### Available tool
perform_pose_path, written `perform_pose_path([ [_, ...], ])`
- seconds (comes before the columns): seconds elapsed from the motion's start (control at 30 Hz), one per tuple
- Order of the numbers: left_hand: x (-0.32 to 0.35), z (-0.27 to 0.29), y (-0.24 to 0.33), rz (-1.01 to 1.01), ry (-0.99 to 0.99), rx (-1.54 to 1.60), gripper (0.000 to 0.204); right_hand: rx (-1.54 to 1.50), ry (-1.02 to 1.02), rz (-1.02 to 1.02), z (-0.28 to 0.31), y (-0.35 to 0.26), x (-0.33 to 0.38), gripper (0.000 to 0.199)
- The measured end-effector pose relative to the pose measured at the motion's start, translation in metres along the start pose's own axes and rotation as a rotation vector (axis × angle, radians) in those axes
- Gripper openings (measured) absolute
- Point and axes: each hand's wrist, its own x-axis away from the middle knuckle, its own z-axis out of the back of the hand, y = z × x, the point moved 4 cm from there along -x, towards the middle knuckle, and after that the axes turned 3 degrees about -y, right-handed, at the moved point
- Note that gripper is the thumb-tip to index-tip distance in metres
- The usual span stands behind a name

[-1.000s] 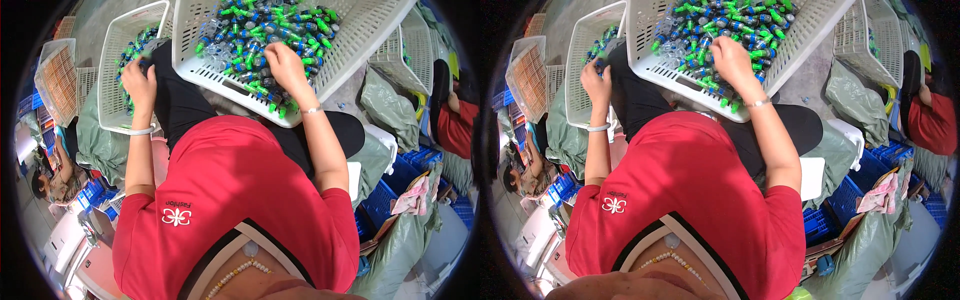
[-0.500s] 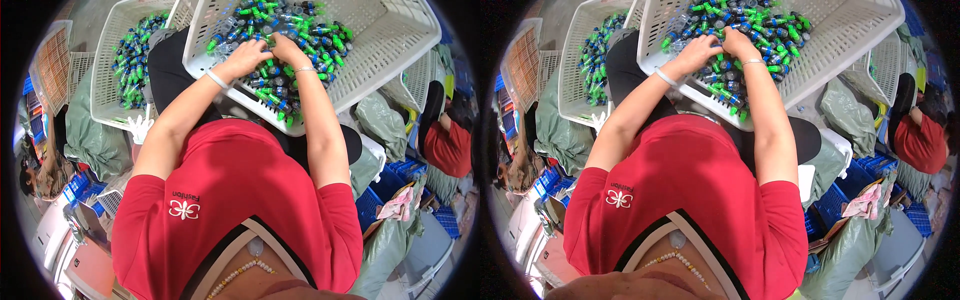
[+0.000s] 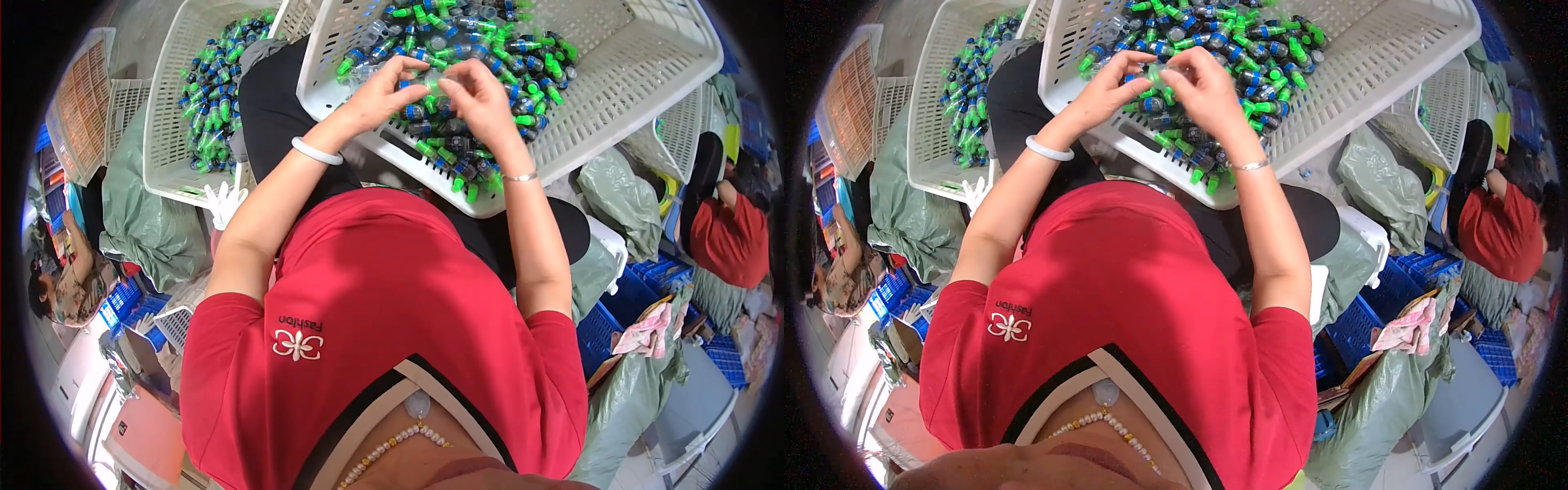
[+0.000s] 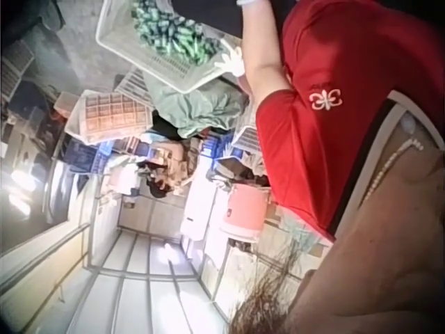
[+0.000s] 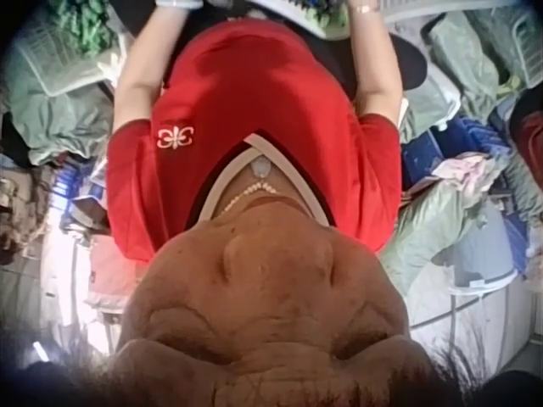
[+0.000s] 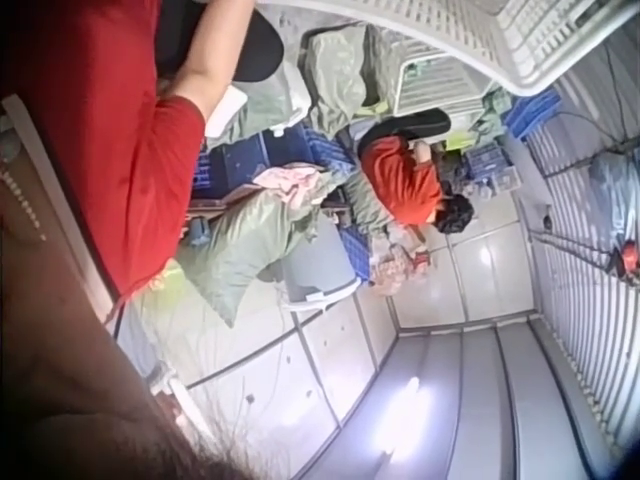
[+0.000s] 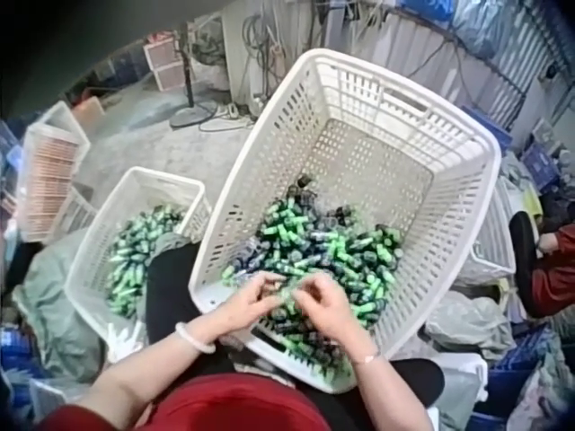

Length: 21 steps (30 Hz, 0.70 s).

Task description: Sorting small green and blue plastic components into baskets and bags.

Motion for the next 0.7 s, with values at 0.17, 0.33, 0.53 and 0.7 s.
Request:
perform_pose_path([
  [0.17,0.006,-0.013,0.003,-0.083,0.202,0.086,0.032,0.099,-0.035,0.125,-0.006,-0.024,0.021,0.016],
  [0.33,0.015,-0.033,0.018,-0.066,0.37,-0.08,0.032,0.002,-0.009,-0.023,-0.021,-0.015,0.035,0.016],
  [0.53,0.032,-0.04,0.026,-0.197,0.414,-0.221,0.03,-0.074,0.074,-0.056,-0.036,-0.009,0.06,0.022],
  [0.7,0.03,-0.023,0.009,-0.187,0.339,-0.2,0.027,0.459,-0.003,0.368,-0.035,-0.029,0.064,0.028],
])
